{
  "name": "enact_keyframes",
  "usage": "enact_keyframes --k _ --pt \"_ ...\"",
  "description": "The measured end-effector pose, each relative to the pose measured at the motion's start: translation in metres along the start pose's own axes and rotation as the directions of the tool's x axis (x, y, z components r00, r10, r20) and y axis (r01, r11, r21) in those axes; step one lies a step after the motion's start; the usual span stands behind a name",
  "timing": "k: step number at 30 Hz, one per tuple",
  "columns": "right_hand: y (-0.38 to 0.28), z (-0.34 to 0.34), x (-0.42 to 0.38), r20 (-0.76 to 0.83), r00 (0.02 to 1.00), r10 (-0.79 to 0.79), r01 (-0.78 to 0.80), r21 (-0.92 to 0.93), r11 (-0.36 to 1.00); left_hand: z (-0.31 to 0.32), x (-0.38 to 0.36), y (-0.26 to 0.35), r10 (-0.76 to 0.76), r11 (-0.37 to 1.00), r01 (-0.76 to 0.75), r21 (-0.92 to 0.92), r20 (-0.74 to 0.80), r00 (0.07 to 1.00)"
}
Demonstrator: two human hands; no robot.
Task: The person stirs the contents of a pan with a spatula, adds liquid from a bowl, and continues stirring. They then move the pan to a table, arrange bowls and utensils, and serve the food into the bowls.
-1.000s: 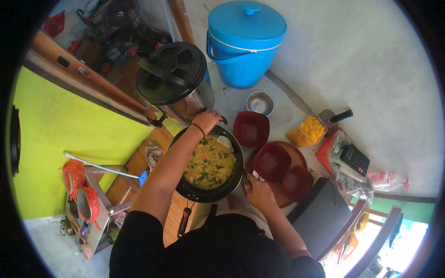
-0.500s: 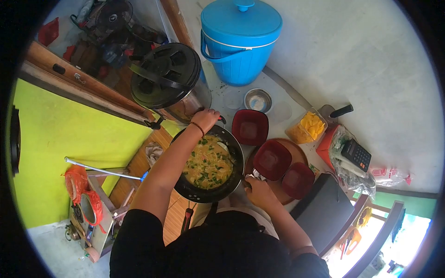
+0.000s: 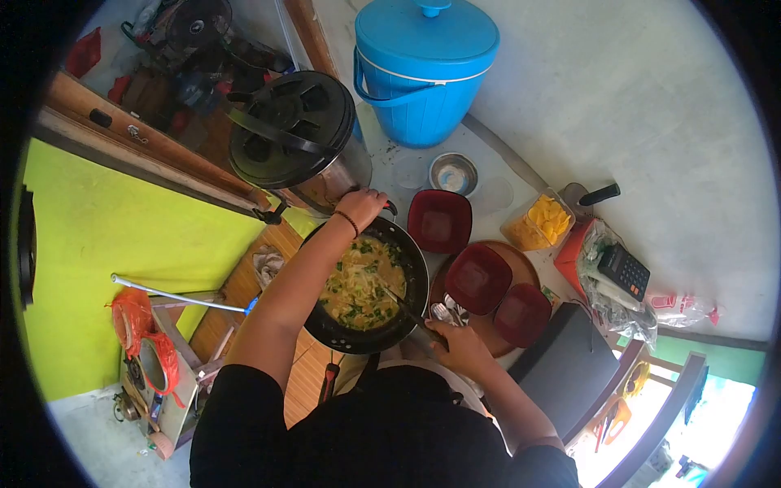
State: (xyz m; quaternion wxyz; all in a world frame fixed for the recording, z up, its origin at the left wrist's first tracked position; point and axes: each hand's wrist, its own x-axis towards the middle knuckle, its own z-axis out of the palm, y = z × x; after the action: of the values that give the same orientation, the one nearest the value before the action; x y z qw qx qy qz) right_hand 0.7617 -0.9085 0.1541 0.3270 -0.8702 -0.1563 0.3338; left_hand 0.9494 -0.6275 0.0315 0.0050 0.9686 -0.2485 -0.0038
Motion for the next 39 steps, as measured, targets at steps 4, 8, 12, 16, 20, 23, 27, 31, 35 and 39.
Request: enact_keyframes --k 4,8,12,16,20,23,27,31,35,39 --pt "-0.009 -0.006 -0.008 0.011 0.999 -0.032 0.033 -0.036 0.999 -0.008 -0.002 0.000 0.006 1.000 -0.005 -0.009 0.053 0.999" --pt "-0.012 -0.005 -0.005 0.076 0.997 -0.003 0.015 -0.153 0.988 -0.009 -0.003 0.000 0.015 1.000 -0.015 -0.017 0.051 0.999" --pt "-0.006 0.003 -0.002 -0.021 0.995 0.093 -0.095 -0.190 0.977 -0.007 -0.007 -0.004 0.043 0.998 -0.041 -0.040 0.040 0.998" --pt "-0.007 -0.001 -0.001 -0.174 0.984 0.044 -0.068 -0.134 0.989 -0.012 -0.011 -0.004 0.041 0.999 -0.043 0.013 0.095 0.995" --pt "-0.011 0.006 0.011 -0.272 0.958 0.086 -0.152 -0.233 0.960 -0.013 -0.011 -0.003 0.011 0.999 -0.005 -0.044 0.133 0.991" --pt "-0.015 0.010 0.017 -0.215 0.970 0.115 -0.170 -0.260 0.950 -0.022 -0.012 -0.002 -0.002 0.998 0.018 -0.067 0.227 0.974" --pt "0.024 0.038 0.027 -0.207 0.969 -0.133 0.103 -0.151 0.983 -0.027 -0.014 -0.007 0.040 0.994 -0.004 -0.107 0.340 0.940" --pt "0.010 0.029 0.036 0.146 0.979 0.141 -0.171 0.219 0.961 -0.046 -0.014 -0.003 0.026 0.990 0.035 -0.137 0.419 0.908" --pt "0.002 0.029 0.047 0.268 0.944 0.190 -0.288 0.399 0.871 -0.037 -0.011 -0.004 0.018 0.988 0.049 -0.145 0.426 0.904" --pt "0.005 0.037 0.052 0.264 0.951 0.162 -0.279 0.503 0.818 -0.035 -0.012 -0.005 0.010 0.987 0.058 -0.148 0.423 0.906"
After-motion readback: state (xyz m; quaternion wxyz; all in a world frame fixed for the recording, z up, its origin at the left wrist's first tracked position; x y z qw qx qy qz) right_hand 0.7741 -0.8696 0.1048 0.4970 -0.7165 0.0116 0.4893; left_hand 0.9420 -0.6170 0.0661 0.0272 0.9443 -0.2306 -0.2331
